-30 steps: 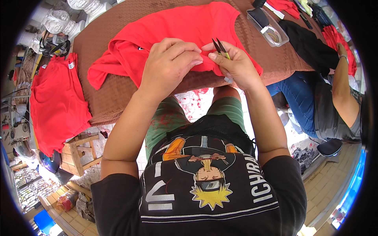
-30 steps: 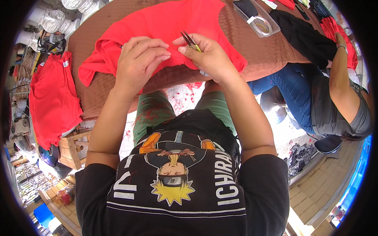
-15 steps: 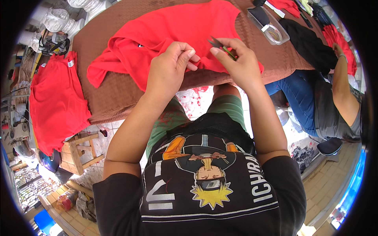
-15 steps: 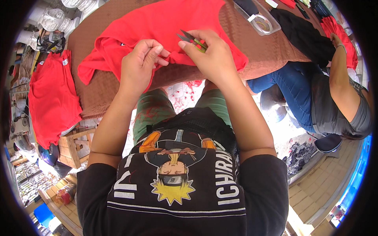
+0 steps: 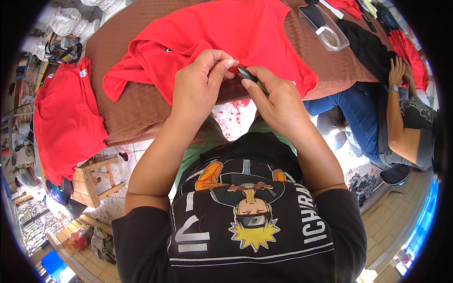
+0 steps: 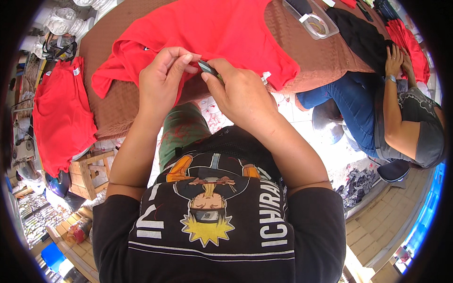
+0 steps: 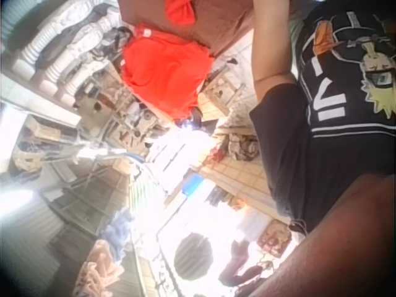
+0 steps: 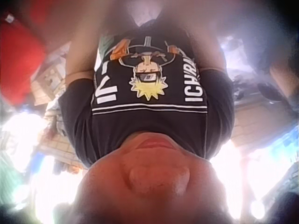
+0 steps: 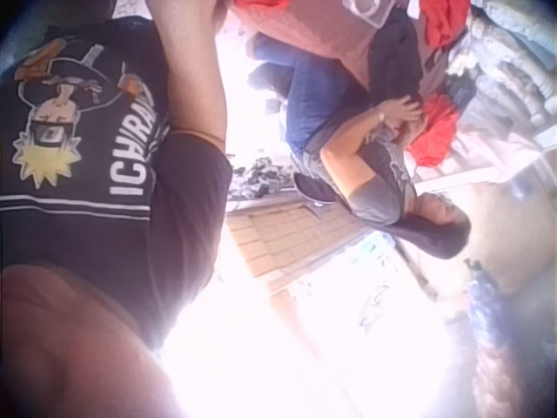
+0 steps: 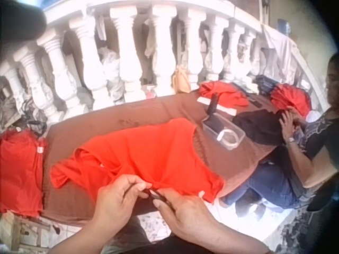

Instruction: The person uses small shears to cut and remove labels or tags from red shirts on a table, handling each shirt one by one.

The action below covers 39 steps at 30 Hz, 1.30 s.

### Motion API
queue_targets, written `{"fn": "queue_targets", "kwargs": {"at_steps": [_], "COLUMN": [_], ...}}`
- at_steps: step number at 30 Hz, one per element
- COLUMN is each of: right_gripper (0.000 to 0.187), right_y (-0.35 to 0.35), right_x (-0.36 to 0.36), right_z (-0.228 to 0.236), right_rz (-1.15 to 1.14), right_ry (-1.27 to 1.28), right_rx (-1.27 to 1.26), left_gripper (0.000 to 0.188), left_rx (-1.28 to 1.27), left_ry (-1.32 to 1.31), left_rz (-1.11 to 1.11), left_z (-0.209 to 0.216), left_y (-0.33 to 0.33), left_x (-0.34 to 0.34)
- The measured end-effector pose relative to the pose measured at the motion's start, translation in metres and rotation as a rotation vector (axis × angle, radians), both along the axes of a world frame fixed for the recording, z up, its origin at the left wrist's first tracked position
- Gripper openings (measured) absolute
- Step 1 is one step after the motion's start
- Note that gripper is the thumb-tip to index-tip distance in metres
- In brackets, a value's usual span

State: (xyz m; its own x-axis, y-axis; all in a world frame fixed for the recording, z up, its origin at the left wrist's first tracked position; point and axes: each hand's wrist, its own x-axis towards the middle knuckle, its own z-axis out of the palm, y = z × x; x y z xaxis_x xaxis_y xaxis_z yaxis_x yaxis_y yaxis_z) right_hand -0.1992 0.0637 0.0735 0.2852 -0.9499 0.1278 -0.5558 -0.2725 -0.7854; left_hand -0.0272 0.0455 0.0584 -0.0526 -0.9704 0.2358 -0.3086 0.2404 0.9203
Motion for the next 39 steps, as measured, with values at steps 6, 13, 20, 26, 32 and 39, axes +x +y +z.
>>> {"fn": "queue_targets", "kwargs": {"at_steps": [6, 13, 20, 26, 32, 39], "right_gripper": [0.029, 0.026, 0.023, 0.031, 0.032, 0.022], "right_y": [0.000, 0.000, -0.006, -0.010, -0.012, -0.047], "right_x": [0.001, 0.001, -0.004, -0.009, -0.003, -0.038], "right_z": [-0.005, -0.006, -0.006, 0.003, -0.001, 0.030], "right_rz": [-0.012, -0.017, -0.081, -0.149, -0.100, -0.150], "right_ry": [-0.001, 0.023, -0.048, -0.139, 0.202, 0.120], "right_rx": [-0.051, -0.083, -0.232, -0.234, -0.168, -0.423], "left_gripper": [0.016, 0.012, 0.041, 0.035, 0.048, 0.032], "left_rx": [-0.006, -0.117, -0.610, -0.656, -0.548, -0.136], "left_ry": [-0.011, -0.098, -0.128, 0.124, -0.370, -0.160], "left_rz": [0.011, -0.027, -0.401, -0.144, -0.134, -0.003], "left_z": [0.002, 0.008, 0.051, 0.063, 0.018, -0.007], "left_y": [0.005, 0.009, 0.002, 0.024, 0.039, 0.021], "left_x": [0.000, 0.001, 0.044, 0.069, 0.053, 0.038]}}
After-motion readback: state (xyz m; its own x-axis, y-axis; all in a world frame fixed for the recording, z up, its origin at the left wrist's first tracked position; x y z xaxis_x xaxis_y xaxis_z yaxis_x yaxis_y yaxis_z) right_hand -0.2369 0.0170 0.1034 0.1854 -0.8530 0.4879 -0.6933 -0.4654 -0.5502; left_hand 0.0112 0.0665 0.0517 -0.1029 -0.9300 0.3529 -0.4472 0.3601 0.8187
